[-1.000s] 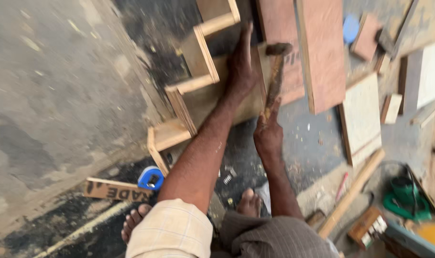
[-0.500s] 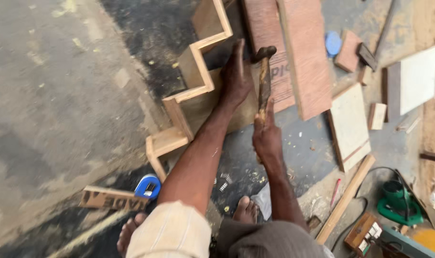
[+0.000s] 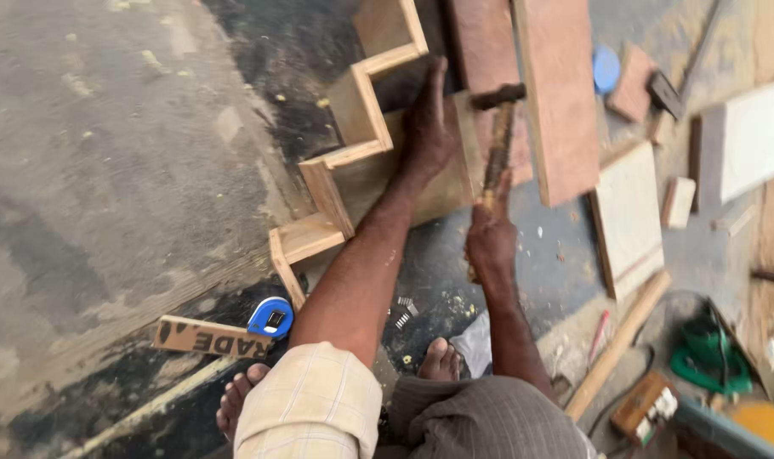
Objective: The person sits on the floor of a workshop and hammers nails into a small step-shaped wooden shelf unit, holding the wood steady with one hand while striking with a hammer in the other. They reposition nails, hammer on different sides of the unit, and lift and turn the piece to work on other edges.
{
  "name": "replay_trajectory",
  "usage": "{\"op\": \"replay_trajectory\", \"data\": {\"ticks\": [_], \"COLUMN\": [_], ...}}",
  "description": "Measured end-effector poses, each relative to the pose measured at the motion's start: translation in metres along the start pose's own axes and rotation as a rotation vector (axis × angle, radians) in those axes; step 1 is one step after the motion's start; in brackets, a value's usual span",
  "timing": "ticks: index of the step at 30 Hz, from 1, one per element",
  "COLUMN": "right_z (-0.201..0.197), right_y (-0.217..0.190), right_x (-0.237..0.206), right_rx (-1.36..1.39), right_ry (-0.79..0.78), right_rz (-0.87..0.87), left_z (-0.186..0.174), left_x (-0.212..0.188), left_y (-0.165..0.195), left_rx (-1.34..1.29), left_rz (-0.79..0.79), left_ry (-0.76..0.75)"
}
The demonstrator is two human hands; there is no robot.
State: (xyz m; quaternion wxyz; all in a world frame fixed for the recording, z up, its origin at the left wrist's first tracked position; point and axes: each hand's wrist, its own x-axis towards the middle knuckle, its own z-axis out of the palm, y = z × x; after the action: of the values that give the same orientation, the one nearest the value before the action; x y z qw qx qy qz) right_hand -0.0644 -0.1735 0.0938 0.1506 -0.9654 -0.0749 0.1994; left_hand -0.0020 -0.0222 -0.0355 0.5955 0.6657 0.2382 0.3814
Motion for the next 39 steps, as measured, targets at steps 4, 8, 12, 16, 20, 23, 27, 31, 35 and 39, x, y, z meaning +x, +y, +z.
{"op": "replay_trajectory", "data": {"ticks": [4,8,12,16,20,23,27,31,35,39], "right_z": [-0.006,-0.002,0.000,0.000,0.001,-0.002,-0.002,0.007,0.004,-0.003], "right_y": [-0.018,-0.021,-0.010,-0.007,-0.014,-0.012,-0.002,-0.003,-0.014,-0.021], "right_x": [-0.018,-0.023,-0.025,-0.032,-0.028,-0.024,-0.025,-0.018,-0.011,-0.019], "right_rx": [0.037,0.029,-0.043,0.055,0.001,-0.160,-0.035,-0.283,0.056,-0.033], "right_ry": [0.068,0.061,0.108,0.107,0.247,0.076,0.229,0.242,-0.011,0.168], "right_rz": [-0.032,0.002,-0.136,-0.020,-0.203,-0.026,-0.218,-0.334,0.065,-0.191], "left_z": [-0.003,-0.004,-0.003,-0.003,-0.002,-0.001,-0.002,-0.001,-0.001,-0.001], "left_x": [-0.004,-0.007,-0.007,-0.009,-0.007,-0.006,-0.008,-0.005,0.000,-0.006], "left_y": [0.003,-0.001,-0.005,-0.006,-0.005,-0.004,-0.004,-0.003,-0.001,-0.004], "left_rx": [-0.040,-0.036,-0.019,-0.057,-0.050,0.001,-0.084,-0.037,-0.005,-0.054], "left_rz": [-0.030,-0.021,-0.014,-0.003,0.026,0.051,-0.023,0.014,0.027,0.028], "left_ry": [-0.052,-0.054,-0.047,-0.037,-0.017,-0.006,-0.024,-0.024,-0.030,-0.039]}}
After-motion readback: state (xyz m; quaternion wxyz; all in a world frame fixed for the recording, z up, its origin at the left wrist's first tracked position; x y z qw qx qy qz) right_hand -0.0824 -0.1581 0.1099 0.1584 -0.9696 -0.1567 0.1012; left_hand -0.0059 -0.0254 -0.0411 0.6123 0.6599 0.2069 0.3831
